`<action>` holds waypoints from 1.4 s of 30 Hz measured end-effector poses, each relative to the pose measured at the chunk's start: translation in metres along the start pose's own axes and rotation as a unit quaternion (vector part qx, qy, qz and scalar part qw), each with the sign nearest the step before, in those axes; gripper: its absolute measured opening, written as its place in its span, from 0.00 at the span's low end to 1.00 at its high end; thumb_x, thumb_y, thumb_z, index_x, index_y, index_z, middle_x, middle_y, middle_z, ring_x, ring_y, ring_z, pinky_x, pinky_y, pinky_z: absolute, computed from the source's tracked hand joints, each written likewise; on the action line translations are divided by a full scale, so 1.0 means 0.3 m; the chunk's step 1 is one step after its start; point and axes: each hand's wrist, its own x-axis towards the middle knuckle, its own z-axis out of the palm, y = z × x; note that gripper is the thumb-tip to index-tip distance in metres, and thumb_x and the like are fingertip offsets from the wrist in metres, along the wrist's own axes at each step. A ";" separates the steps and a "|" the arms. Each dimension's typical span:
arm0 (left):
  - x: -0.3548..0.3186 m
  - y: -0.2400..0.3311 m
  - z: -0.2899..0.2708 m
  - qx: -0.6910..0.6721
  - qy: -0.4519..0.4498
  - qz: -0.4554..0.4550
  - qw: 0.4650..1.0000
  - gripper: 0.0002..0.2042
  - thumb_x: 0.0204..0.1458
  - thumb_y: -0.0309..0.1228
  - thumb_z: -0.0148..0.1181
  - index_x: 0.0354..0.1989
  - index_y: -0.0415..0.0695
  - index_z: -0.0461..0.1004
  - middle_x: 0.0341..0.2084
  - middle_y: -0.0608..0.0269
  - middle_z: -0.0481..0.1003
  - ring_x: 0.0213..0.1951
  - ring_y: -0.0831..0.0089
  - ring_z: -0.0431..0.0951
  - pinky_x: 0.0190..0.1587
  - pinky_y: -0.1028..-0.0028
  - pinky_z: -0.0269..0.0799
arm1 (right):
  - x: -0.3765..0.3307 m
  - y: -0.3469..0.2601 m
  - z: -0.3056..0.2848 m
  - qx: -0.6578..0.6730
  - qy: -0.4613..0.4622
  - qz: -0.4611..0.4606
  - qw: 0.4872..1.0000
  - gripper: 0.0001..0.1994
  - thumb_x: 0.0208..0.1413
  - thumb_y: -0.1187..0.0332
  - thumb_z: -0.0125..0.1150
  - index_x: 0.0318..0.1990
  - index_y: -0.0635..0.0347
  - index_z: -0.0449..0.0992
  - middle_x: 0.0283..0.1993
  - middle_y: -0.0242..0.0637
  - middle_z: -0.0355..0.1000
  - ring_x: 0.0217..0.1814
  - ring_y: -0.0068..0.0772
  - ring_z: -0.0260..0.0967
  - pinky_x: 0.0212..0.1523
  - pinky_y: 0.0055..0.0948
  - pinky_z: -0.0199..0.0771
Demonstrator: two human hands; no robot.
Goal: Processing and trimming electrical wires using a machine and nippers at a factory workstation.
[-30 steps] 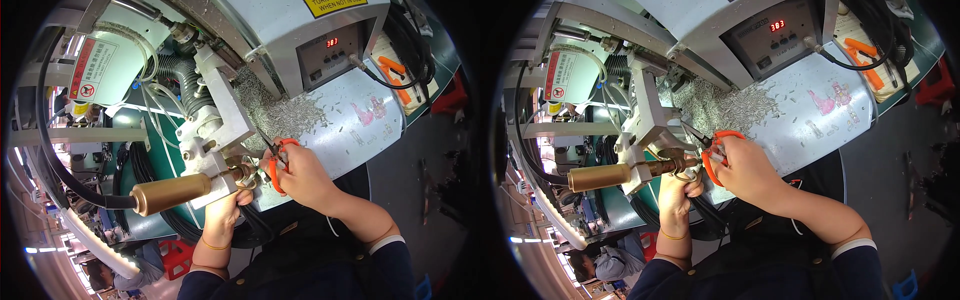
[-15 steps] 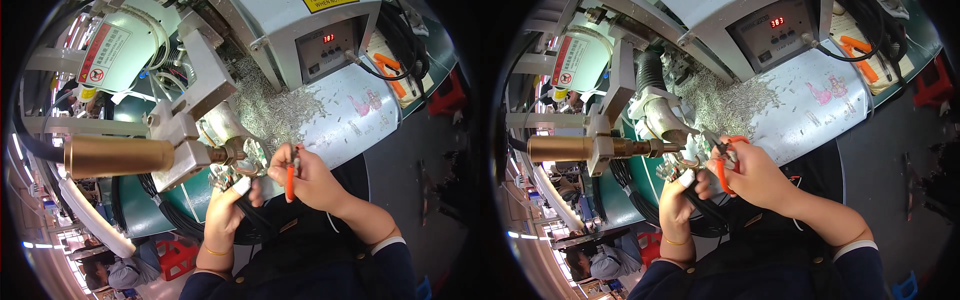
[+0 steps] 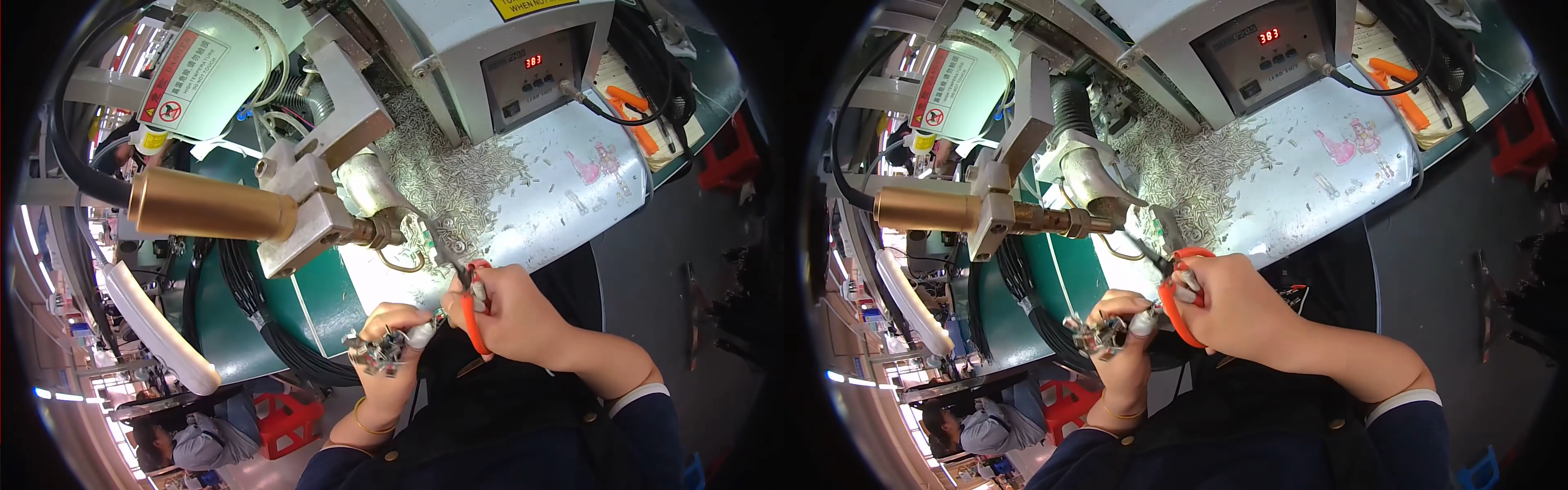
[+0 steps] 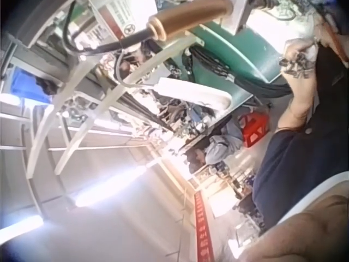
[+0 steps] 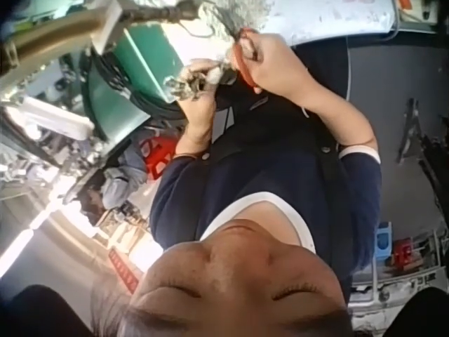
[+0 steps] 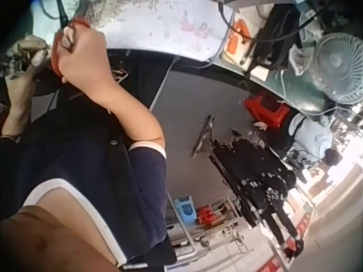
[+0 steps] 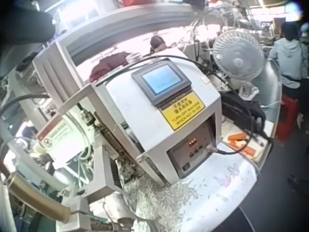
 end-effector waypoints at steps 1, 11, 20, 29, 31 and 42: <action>0.000 -0.003 0.001 0.000 -0.001 0.000 1.000 0.05 0.44 0.21 0.57 0.31 0.36 0.70 0.26 0.63 0.71 0.29 0.75 0.70 0.33 0.79 0.65 | 0.003 -0.002 0.000 0.000 0.001 0.000 1.000 0.13 0.51 0.63 0.56 0.27 0.66 0.67 0.16 0.33 0.64 0.15 0.21 0.65 0.16 0.23 0.62; 0.008 0.023 0.007 -0.126 -0.006 -0.165 0.978 0.06 0.44 0.22 0.59 0.30 0.38 0.69 0.24 0.63 0.69 0.28 0.76 0.69 0.32 0.80 0.65 | 0.020 0.036 0.017 0.075 -0.017 0.010 0.997 0.16 0.56 0.61 0.50 0.20 0.63 0.65 0.13 0.29 0.59 0.10 0.16 0.55 0.12 0.18 0.54; 0.026 0.024 0.021 -0.280 0.026 -0.262 0.923 0.06 0.46 0.20 0.56 0.32 0.38 0.66 0.19 0.67 0.65 0.15 0.83 0.60 0.17 0.84 0.53 | 0.050 0.133 0.056 0.018 0.038 -0.122 0.992 0.10 0.54 0.64 0.51 0.24 0.57 0.67 0.18 0.27 0.62 0.13 0.16 0.59 0.13 0.17 0.55; 0.048 0.059 -0.036 -0.372 -0.043 -0.401 0.836 0.05 0.47 0.20 0.54 0.31 0.39 0.66 0.15 0.68 0.62 0.11 0.86 0.54 0.13 0.84 0.45 | 0.022 0.044 -0.014 -0.459 0.154 -0.459 0.745 0.04 0.44 0.67 0.56 0.27 0.54 0.69 0.19 0.25 0.64 0.12 0.21 0.59 0.13 0.19 0.58; 0.046 0.058 -0.037 -0.332 -0.058 -0.388 0.858 0.05 0.46 0.20 0.55 0.31 0.38 0.66 0.16 0.68 0.64 0.13 0.85 0.58 0.15 0.84 0.50 | 0.005 0.046 -0.004 -0.491 0.170 -0.446 0.729 0.05 0.44 0.69 0.56 0.29 0.55 0.69 0.19 0.25 0.64 0.13 0.23 0.60 0.14 0.20 0.59; 0.012 0.055 0.012 -0.103 0.032 -0.260 0.960 0.08 0.41 0.19 0.60 0.30 0.37 0.69 0.24 0.66 0.71 0.27 0.81 0.70 0.31 0.82 0.65 | 0.002 0.094 0.039 -0.014 0.075 -0.209 0.975 0.04 0.51 0.72 0.53 0.31 0.61 0.66 0.19 0.30 0.67 0.18 0.19 0.65 0.19 0.21 0.63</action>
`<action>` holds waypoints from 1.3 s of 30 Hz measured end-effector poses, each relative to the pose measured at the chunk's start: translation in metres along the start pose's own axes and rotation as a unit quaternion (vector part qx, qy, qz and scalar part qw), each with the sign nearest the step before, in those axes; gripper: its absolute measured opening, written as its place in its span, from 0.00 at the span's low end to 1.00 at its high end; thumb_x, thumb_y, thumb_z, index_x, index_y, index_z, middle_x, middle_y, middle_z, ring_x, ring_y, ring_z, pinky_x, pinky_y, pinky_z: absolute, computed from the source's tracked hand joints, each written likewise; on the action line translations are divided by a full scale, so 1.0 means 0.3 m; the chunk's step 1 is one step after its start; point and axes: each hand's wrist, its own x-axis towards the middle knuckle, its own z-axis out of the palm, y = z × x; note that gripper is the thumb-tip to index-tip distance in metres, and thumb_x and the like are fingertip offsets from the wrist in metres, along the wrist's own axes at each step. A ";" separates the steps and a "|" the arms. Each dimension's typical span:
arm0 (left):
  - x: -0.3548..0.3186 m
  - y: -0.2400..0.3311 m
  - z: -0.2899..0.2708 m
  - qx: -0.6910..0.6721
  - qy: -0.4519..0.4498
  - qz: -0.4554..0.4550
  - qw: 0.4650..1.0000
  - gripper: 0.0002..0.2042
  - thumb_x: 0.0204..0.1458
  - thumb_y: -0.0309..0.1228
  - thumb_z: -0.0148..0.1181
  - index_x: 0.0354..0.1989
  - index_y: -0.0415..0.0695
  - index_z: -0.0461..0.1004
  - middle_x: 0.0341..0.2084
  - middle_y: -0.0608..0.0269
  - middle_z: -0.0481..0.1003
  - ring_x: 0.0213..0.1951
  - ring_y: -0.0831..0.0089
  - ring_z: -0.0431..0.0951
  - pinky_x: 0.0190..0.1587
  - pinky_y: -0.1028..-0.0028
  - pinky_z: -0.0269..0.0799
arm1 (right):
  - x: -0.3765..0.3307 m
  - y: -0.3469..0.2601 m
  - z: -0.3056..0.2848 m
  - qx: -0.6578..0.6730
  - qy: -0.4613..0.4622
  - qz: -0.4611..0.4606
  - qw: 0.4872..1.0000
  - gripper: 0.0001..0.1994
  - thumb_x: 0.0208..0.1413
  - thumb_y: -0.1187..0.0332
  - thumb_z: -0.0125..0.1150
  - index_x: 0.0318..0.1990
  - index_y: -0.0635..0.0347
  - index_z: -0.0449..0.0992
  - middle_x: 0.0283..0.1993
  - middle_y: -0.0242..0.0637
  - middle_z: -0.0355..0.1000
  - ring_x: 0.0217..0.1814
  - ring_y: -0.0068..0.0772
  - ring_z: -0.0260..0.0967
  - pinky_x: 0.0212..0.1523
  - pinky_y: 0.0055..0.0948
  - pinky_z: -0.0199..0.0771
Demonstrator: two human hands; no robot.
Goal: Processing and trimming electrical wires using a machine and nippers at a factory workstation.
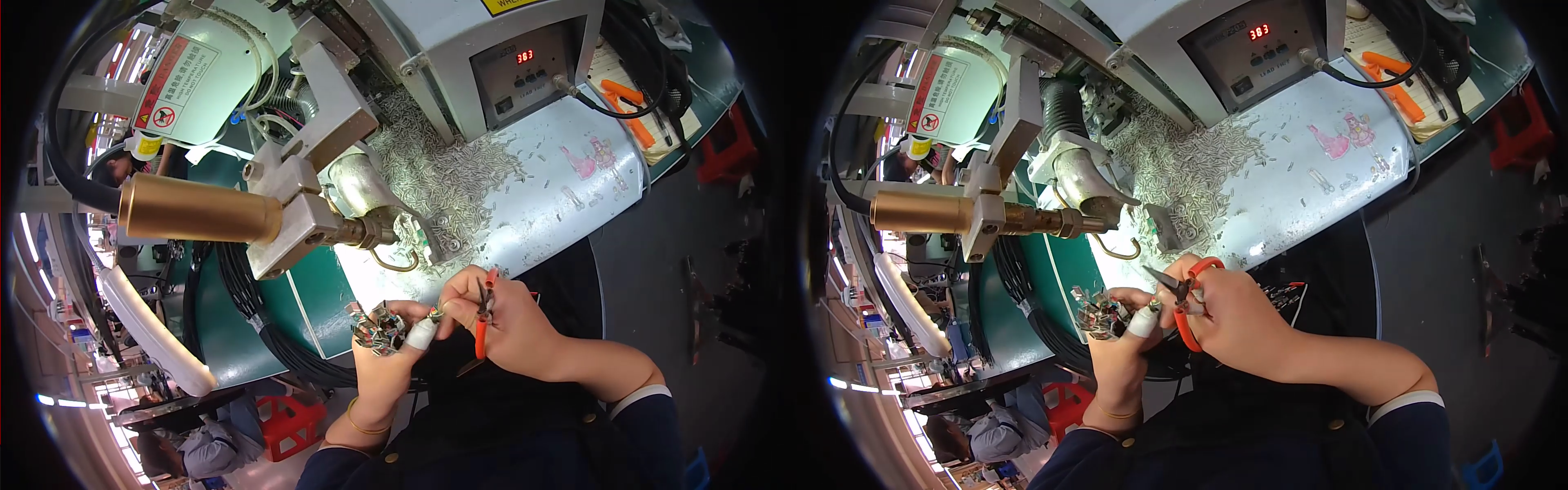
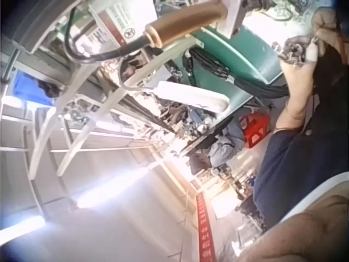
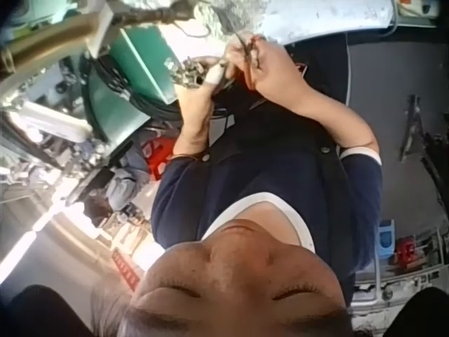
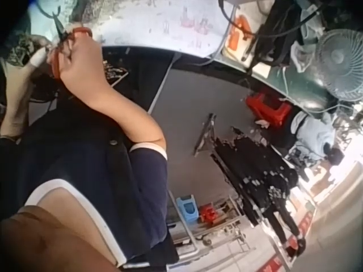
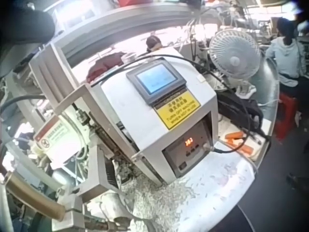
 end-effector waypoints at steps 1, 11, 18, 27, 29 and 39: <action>0.002 0.006 -0.009 -0.027 -0.013 -0.033 0.999 0.08 0.41 0.19 0.60 0.30 0.37 0.70 0.24 0.66 0.71 0.27 0.81 0.70 0.31 0.82 0.65 | -0.001 -0.005 0.004 0.034 0.002 0.022 0.999 0.05 0.52 0.71 0.53 0.29 0.61 0.66 0.19 0.30 0.67 0.19 0.19 0.65 0.20 0.22 0.64; -0.013 -0.016 -0.010 -0.071 0.014 0.001 0.997 0.06 0.42 0.18 0.59 0.30 0.37 0.70 0.24 0.66 0.71 0.25 0.82 0.69 0.28 0.83 0.64 | -0.048 -0.046 -0.016 -0.311 -0.084 0.108 0.941 0.20 0.43 0.53 0.63 0.18 0.61 0.66 0.12 0.34 0.62 0.16 0.24 0.64 0.19 0.25 0.63; 0.036 0.007 -0.007 -0.040 0.005 -0.059 0.997 0.05 0.45 0.20 0.57 0.31 0.38 0.70 0.21 0.67 0.69 0.19 0.84 0.64 0.19 0.84 0.58 | -0.033 -0.014 -0.008 -0.169 -0.118 0.217 0.954 0.18 0.48 0.57 0.57 0.20 0.65 0.68 0.12 0.42 0.64 0.16 0.42 0.65 0.19 0.35 0.64; 0.211 -0.001 0.009 -0.190 -0.079 -0.111 0.972 0.05 0.47 0.22 0.52 0.32 0.42 0.65 0.17 0.70 0.62 0.13 0.87 0.53 0.14 0.85 0.46 | 0.108 0.031 -0.034 -0.103 0.127 0.045 0.986 0.11 0.53 0.67 0.53 0.26 0.66 0.67 0.14 0.29 0.61 0.13 0.18 0.56 0.15 0.20 0.56; 0.222 0.008 0.004 -0.179 -0.071 -0.115 0.974 0.05 0.48 0.22 0.52 0.34 0.39 0.66 0.15 0.71 0.61 0.12 0.86 0.52 0.15 0.84 0.46 | 0.158 0.003 -0.042 -0.058 0.092 0.119 0.987 0.10 0.53 0.67 0.54 0.29 0.67 0.67 0.15 0.31 0.61 0.13 0.19 0.57 0.15 0.21 0.56; 0.244 0.001 -0.034 -0.170 -0.097 -0.141 0.970 0.09 0.48 0.25 0.56 0.36 0.37 0.67 0.17 0.70 0.63 0.13 0.85 0.51 0.15 0.84 0.46 | 0.182 0.039 -0.035 -0.128 0.112 0.002 0.985 0.11 0.50 0.68 0.57 0.31 0.69 0.66 0.16 0.38 0.62 0.17 0.21 0.58 0.19 0.24 0.59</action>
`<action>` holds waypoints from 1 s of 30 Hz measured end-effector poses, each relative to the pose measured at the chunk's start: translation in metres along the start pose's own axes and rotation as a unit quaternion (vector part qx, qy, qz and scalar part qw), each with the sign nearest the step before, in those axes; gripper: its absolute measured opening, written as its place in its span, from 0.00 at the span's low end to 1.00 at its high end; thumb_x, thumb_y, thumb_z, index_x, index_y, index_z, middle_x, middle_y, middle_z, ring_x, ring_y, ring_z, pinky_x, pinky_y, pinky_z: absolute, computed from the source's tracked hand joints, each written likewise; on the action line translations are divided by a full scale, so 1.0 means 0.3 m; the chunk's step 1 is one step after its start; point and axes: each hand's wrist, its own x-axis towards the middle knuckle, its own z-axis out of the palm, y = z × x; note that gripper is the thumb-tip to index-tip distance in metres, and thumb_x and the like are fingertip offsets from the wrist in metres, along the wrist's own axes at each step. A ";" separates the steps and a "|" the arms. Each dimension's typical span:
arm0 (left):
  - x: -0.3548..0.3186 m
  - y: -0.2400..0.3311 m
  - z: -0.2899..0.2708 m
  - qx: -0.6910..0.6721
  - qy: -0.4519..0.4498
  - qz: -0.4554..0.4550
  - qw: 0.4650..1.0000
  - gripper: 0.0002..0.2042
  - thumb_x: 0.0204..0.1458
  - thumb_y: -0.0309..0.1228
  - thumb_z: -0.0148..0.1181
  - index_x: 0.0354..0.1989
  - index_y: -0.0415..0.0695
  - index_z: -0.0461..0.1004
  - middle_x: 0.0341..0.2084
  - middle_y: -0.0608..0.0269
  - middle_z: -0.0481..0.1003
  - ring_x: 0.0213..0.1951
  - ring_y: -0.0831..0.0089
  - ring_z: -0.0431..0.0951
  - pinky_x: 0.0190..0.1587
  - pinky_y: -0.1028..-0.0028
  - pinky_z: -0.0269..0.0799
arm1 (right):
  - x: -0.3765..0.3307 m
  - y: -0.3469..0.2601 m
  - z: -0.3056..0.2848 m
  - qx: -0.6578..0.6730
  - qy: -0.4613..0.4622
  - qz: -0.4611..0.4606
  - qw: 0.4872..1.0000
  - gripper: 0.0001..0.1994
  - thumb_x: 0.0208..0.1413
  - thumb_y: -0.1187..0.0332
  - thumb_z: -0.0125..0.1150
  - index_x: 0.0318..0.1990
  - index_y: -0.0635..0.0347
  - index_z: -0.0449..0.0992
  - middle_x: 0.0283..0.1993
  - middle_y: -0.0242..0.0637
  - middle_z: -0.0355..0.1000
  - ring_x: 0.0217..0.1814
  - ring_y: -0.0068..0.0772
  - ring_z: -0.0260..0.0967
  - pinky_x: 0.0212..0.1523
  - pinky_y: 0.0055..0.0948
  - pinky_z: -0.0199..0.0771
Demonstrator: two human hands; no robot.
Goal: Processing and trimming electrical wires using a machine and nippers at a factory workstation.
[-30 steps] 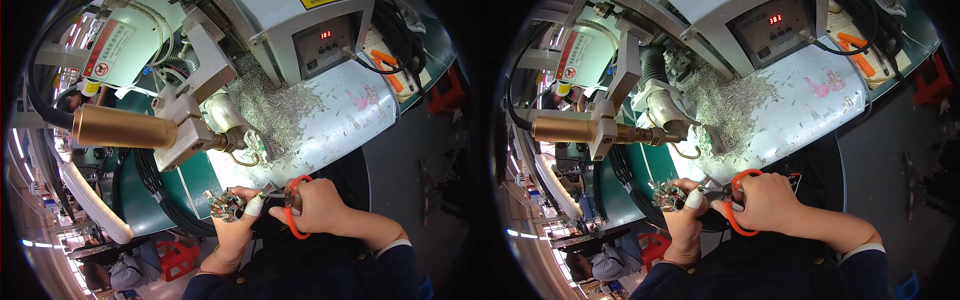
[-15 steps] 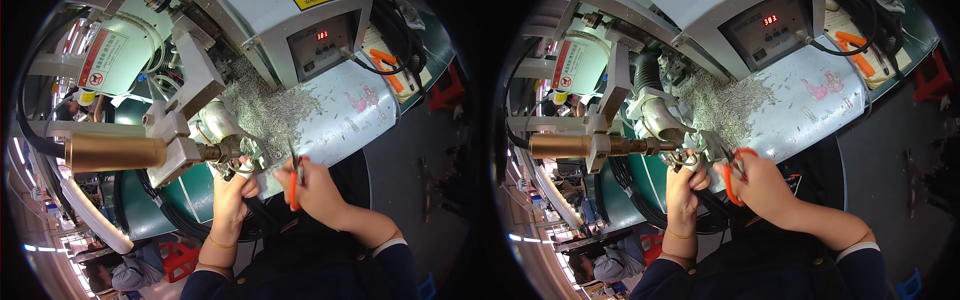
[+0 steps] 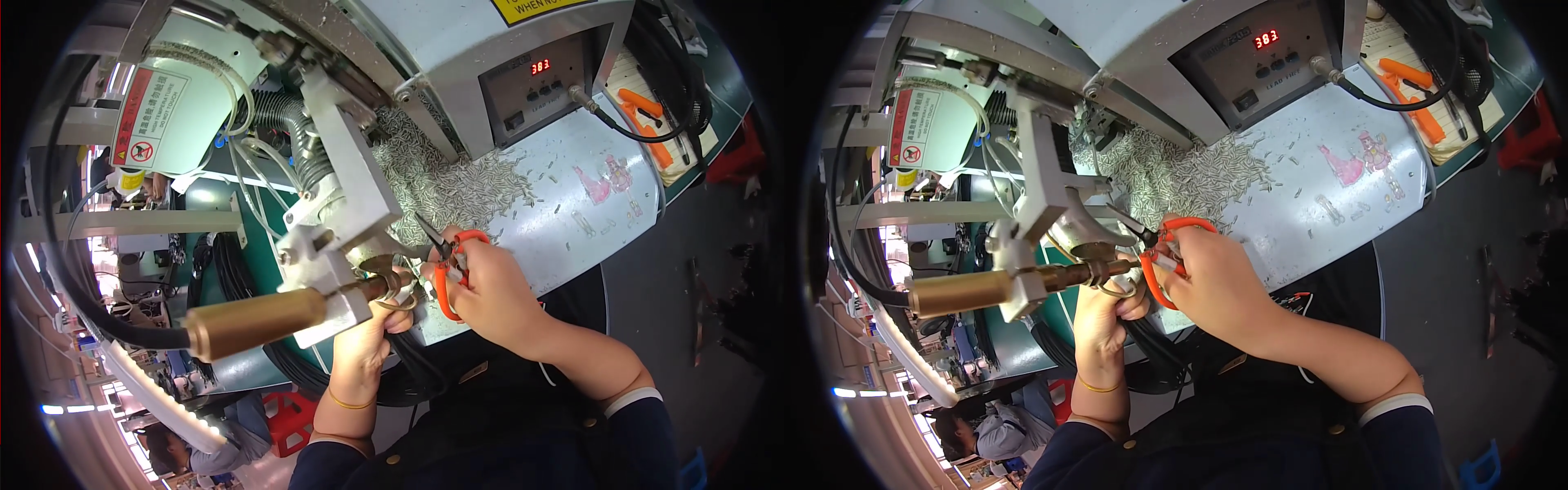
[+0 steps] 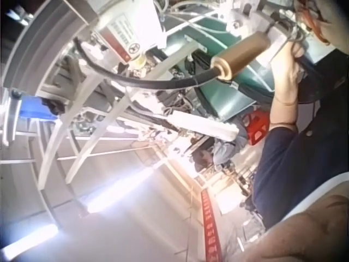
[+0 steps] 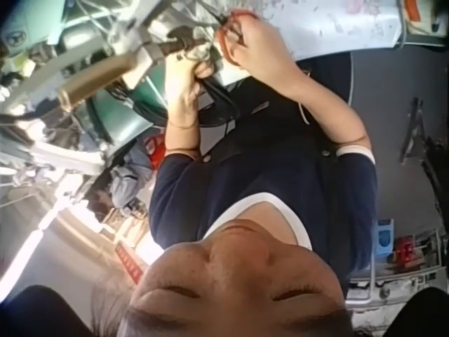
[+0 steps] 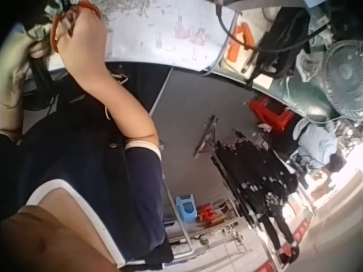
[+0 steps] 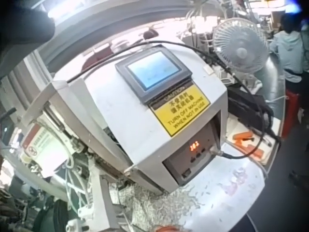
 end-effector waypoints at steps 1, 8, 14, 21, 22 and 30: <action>-0.001 0.000 0.003 0.007 0.009 0.000 1.000 0.08 0.46 0.24 0.55 0.35 0.37 0.66 0.17 0.69 0.63 0.12 0.85 0.52 0.14 0.84 0.46 | 0.001 -0.003 -0.004 -0.002 -0.012 0.004 1.000 0.11 0.50 0.68 0.57 0.31 0.69 0.66 0.16 0.38 0.63 0.17 0.21 0.59 0.19 0.24 0.59; -0.005 -0.003 0.008 0.016 0.040 0.006 0.999 0.07 0.44 0.23 0.53 0.32 0.37 0.65 0.15 0.67 0.62 0.11 0.86 0.52 0.13 0.84 0.46 | -0.001 -0.007 -0.012 0.001 -0.054 0.040 0.998 0.11 0.50 0.68 0.57 0.32 0.69 0.65 0.21 0.40 0.66 0.20 0.20 0.60 0.20 0.23 0.60; -0.018 0.008 0.008 0.024 -0.002 -0.001 1.000 0.09 0.46 0.24 0.56 0.35 0.37 0.67 0.18 0.70 0.63 0.15 0.85 0.54 0.16 0.84 0.48 | -0.019 -0.014 -0.005 0.027 -0.034 0.044 0.998 0.10 0.51 0.68 0.55 0.32 0.68 0.65 0.23 0.33 0.66 0.22 0.16 0.60 0.22 0.21 0.60; -0.112 -0.027 0.018 -0.051 -0.020 0.034 0.998 0.09 0.45 0.21 0.57 0.35 0.33 0.68 0.19 0.65 0.66 0.16 0.81 0.59 0.19 0.81 0.54 | -0.084 -0.036 -0.044 0.118 -0.128 0.085 0.981 0.07 0.53 0.69 0.53 0.31 0.64 0.65 0.21 0.28 0.62 0.23 0.13 0.58 0.23 0.16 0.58; -0.127 -0.034 0.011 -0.069 -0.029 0.035 0.997 0.09 0.44 0.20 0.57 0.35 0.33 0.68 0.19 0.64 0.66 0.17 0.80 0.60 0.19 0.81 0.55 | -0.096 -0.039 -0.044 0.122 -0.134 0.078 0.980 0.06 0.53 0.69 0.52 0.31 0.63 0.65 0.20 0.28 0.61 0.23 0.12 0.57 0.23 0.16 0.58; -0.202 -0.052 0.038 0.023 0.023 0.110 0.993 0.09 0.43 0.18 0.57 0.33 0.33 0.68 0.21 0.63 0.68 0.17 0.81 0.62 0.19 0.82 0.56 | -0.168 -0.130 -0.033 0.300 -0.155 0.204 0.919 0.06 0.54 0.69 0.51 0.29 0.62 0.66 0.20 0.28 0.63 0.21 0.12 0.58 0.21 0.17 0.58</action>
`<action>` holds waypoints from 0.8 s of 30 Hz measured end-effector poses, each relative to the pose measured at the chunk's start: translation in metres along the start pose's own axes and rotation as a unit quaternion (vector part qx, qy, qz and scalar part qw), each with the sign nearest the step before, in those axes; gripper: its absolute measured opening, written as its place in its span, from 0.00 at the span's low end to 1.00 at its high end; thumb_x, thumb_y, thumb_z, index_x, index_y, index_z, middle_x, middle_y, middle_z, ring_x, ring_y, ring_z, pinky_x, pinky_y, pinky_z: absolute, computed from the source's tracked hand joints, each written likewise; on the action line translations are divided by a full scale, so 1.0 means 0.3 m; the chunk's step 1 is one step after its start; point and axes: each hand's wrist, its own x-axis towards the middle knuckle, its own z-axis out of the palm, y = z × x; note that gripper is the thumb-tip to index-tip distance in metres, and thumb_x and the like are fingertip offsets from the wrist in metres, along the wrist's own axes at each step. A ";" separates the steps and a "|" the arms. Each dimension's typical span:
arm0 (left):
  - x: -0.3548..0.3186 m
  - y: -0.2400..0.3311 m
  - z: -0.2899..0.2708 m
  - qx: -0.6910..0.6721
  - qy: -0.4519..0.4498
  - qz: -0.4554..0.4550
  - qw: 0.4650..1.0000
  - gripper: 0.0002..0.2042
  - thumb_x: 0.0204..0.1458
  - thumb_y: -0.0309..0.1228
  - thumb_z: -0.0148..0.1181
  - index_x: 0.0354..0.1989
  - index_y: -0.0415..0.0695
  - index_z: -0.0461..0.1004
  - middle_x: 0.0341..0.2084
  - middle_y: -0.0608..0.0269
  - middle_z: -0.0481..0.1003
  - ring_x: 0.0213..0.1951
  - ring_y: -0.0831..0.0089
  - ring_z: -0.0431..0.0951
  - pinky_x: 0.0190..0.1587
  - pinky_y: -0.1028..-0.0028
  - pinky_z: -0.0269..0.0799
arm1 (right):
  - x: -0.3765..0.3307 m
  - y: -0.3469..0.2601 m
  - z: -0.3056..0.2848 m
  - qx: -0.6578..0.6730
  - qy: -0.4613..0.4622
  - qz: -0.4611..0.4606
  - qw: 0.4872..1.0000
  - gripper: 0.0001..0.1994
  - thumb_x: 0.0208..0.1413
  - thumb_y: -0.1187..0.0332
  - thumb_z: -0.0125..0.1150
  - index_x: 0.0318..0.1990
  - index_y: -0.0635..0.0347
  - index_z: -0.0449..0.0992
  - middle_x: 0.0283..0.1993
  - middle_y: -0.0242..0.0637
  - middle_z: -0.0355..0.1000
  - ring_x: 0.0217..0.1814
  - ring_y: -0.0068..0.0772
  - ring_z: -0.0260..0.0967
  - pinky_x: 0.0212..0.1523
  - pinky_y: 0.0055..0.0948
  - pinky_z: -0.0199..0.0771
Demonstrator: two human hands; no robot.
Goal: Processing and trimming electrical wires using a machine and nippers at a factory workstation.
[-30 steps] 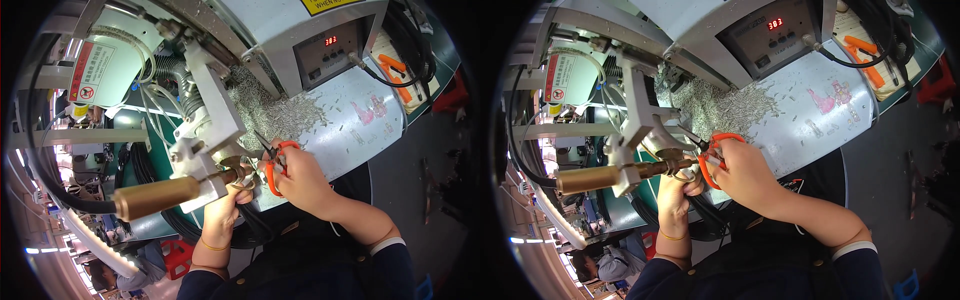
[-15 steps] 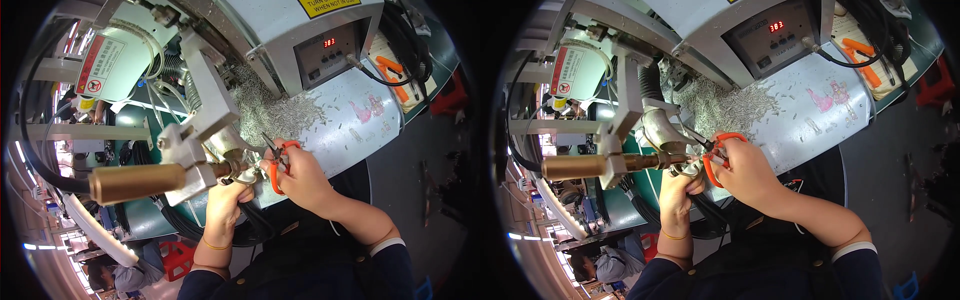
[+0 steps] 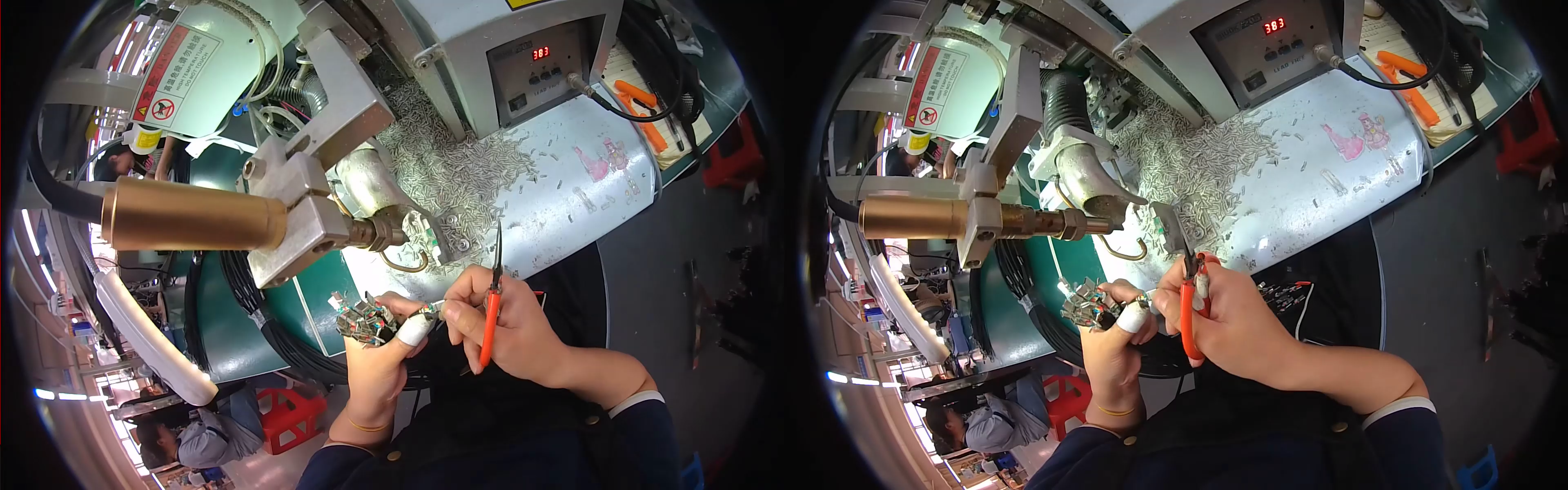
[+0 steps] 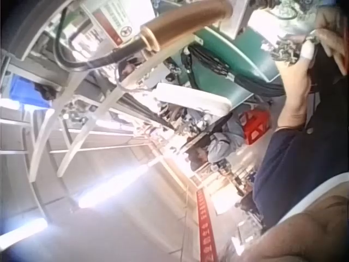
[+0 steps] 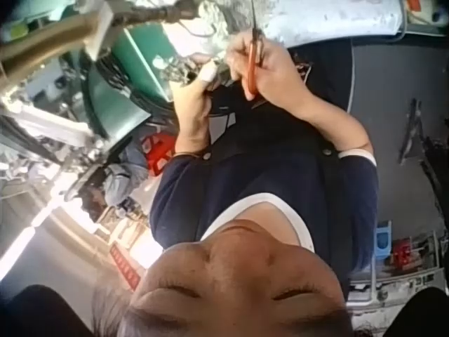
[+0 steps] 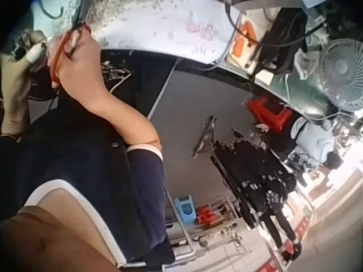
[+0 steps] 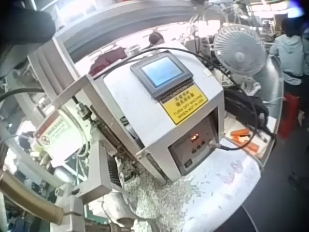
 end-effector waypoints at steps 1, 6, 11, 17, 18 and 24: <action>-0.003 0.000 0.002 0.027 0.011 0.015 0.999 0.08 0.43 0.18 0.57 0.33 0.33 0.69 0.21 0.64 0.68 0.17 0.81 0.62 0.19 0.82 0.56 | -0.003 0.001 0.002 0.031 0.000 0.007 1.000 0.07 0.54 0.69 0.51 0.29 0.62 0.66 0.20 0.28 0.63 0.21 0.13 0.58 0.21 0.17 0.59; 0.043 -0.007 0.005 0.097 0.053 0.005 0.994 0.07 0.43 0.18 0.56 0.33 0.34 0.68 0.19 0.66 0.67 0.15 0.83 0.59 0.18 0.83 0.52 | 0.014 0.041 -0.048 -0.190 0.053 -0.080 0.977 0.06 0.54 0.69 0.52 0.29 0.63 0.67 0.20 0.29 0.64 0.21 0.13 0.59 0.21 0.17 0.58; 0.149 -0.005 -0.002 -0.061 0.013 -0.071 0.995 0.06 0.45 0.19 0.54 0.33 0.34 0.68 0.17 0.68 0.64 0.14 0.85 0.55 0.17 0.84 0.49 | 0.056 0.023 -0.084 -0.245 0.120 -0.120 0.954 0.06 0.52 0.70 0.53 0.30 0.64 0.68 0.20 0.30 0.65 0.21 0.15 0.58 0.22 0.19 0.58; 0.196 0.019 -0.003 -0.011 -0.013 -0.096 0.995 0.06 0.47 0.20 0.52 0.34 0.35 0.67 0.17 0.68 0.63 0.14 0.85 0.54 0.17 0.83 0.48 | 0.169 0.015 -0.082 -0.296 0.158 -0.145 0.931 0.10 0.50 0.67 0.57 0.29 0.66 0.68 0.18 0.34 0.64 0.18 0.22 0.57 0.22 0.23 0.59; 0.201 0.021 -0.010 -0.011 -0.012 -0.097 0.995 0.06 0.47 0.20 0.52 0.34 0.35 0.67 0.17 0.68 0.63 0.14 0.85 0.54 0.17 0.83 0.48 | 0.175 0.014 -0.083 -0.295 0.157 -0.144 0.931 0.10 0.50 0.67 0.57 0.29 0.66 0.68 0.18 0.34 0.64 0.18 0.22 0.57 0.22 0.23 0.59; 0.222 0.017 -0.053 -0.016 -0.021 -0.111 0.993 0.10 0.46 0.21 0.54 0.37 0.34 0.67 0.16 0.69 0.62 0.15 0.83 0.54 0.17 0.82 0.49 | 0.194 -0.006 -0.079 -0.300 0.143 -0.131 0.934 0.13 0.49 0.64 0.58 0.29 0.68 0.68 0.18 0.37 0.64 0.17 0.25 0.58 0.21 0.25 0.60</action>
